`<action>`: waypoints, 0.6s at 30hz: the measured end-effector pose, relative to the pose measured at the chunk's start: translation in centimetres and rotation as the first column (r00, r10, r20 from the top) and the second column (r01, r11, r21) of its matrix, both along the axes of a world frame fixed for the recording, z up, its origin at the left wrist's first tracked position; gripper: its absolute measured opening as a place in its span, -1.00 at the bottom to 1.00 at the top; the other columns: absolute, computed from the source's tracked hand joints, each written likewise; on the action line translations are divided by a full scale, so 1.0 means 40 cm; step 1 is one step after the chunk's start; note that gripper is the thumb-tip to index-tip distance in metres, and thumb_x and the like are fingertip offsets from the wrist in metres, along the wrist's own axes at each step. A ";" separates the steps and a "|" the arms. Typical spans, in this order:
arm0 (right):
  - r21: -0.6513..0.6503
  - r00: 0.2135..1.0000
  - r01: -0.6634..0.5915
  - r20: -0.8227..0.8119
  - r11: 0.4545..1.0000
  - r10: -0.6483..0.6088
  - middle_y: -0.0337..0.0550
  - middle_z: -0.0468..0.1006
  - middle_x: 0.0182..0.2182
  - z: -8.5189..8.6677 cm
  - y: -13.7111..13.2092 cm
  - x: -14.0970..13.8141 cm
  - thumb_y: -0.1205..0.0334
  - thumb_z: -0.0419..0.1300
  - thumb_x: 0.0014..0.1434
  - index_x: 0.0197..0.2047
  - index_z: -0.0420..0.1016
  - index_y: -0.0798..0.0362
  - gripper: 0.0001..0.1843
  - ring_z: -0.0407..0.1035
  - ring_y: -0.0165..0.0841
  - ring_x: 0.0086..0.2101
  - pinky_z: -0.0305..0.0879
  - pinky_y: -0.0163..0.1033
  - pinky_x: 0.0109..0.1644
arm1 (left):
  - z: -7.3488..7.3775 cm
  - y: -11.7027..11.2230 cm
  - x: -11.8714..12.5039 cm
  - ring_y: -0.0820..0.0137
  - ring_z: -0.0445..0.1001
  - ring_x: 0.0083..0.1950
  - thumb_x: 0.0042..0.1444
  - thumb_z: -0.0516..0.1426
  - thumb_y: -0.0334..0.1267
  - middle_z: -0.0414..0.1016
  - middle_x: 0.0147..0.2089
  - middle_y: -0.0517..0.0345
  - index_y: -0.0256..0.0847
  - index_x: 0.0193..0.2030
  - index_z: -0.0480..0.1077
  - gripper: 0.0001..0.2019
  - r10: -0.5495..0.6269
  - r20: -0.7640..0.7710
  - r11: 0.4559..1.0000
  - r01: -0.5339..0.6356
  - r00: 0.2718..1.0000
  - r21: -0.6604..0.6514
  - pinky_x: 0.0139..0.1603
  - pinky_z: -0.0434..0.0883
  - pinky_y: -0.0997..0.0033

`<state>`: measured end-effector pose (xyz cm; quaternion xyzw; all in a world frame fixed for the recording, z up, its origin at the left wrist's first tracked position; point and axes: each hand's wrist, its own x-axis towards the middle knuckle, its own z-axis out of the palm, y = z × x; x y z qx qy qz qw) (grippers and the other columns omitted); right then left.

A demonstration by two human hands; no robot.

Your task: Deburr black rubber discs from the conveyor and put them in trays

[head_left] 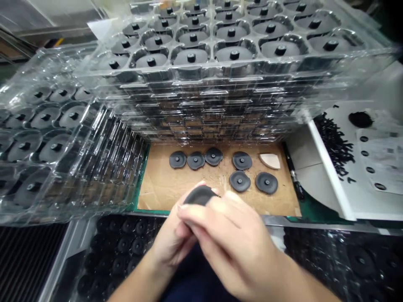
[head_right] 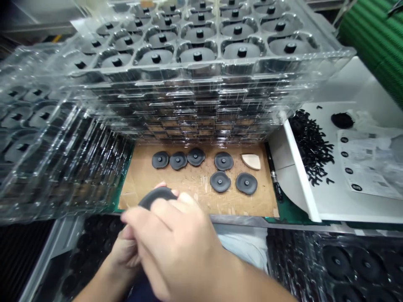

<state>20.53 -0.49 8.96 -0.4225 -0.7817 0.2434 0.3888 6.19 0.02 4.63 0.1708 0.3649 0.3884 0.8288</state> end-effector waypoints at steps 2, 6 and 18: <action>-0.087 0.998 -0.036 0.040 0.996 0.039 -0.17 0.54 -0.37 -0.005 -0.017 0.020 0.44 -0.02 0.25 -0.12 0.44 0.14 -0.76 0.35 -0.37 -0.41 0.22 -0.23 -0.31 | -0.005 0.005 -0.006 0.29 0.49 -0.01 -0.28 0.41 -0.16 0.56 -0.04 0.15 -0.07 -0.06 0.50 -0.46 0.020 0.021 0.999 -0.021 1.000 0.031 0.07 0.37 0.41; -0.001 0.959 0.183 0.221 0.983 -0.179 -0.07 0.53 -0.38 -0.006 -0.024 0.046 0.45 -0.04 0.26 -0.10 0.46 0.24 -0.72 0.32 -0.32 -0.42 0.15 -0.20 -0.32 | -0.008 0.011 -0.003 0.32 0.49 0.01 -0.29 0.41 -0.14 0.57 -0.03 0.14 -0.09 -0.01 0.47 -0.40 -0.001 0.052 1.000 0.000 0.999 0.015 0.05 0.37 0.49; -0.402 0.887 0.385 -0.088 0.831 -0.454 -0.23 0.56 -0.15 -0.164 -0.025 0.105 0.21 0.10 0.27 -0.01 0.48 -0.09 -0.75 0.44 -0.38 -0.19 0.36 -0.31 -0.16 | 0.002 0.000 -0.019 0.27 0.54 0.01 -0.15 0.36 -0.14 0.56 0.04 0.16 -0.09 0.04 0.44 -0.46 -0.114 0.319 0.993 0.099 0.941 0.061 0.01 0.39 0.43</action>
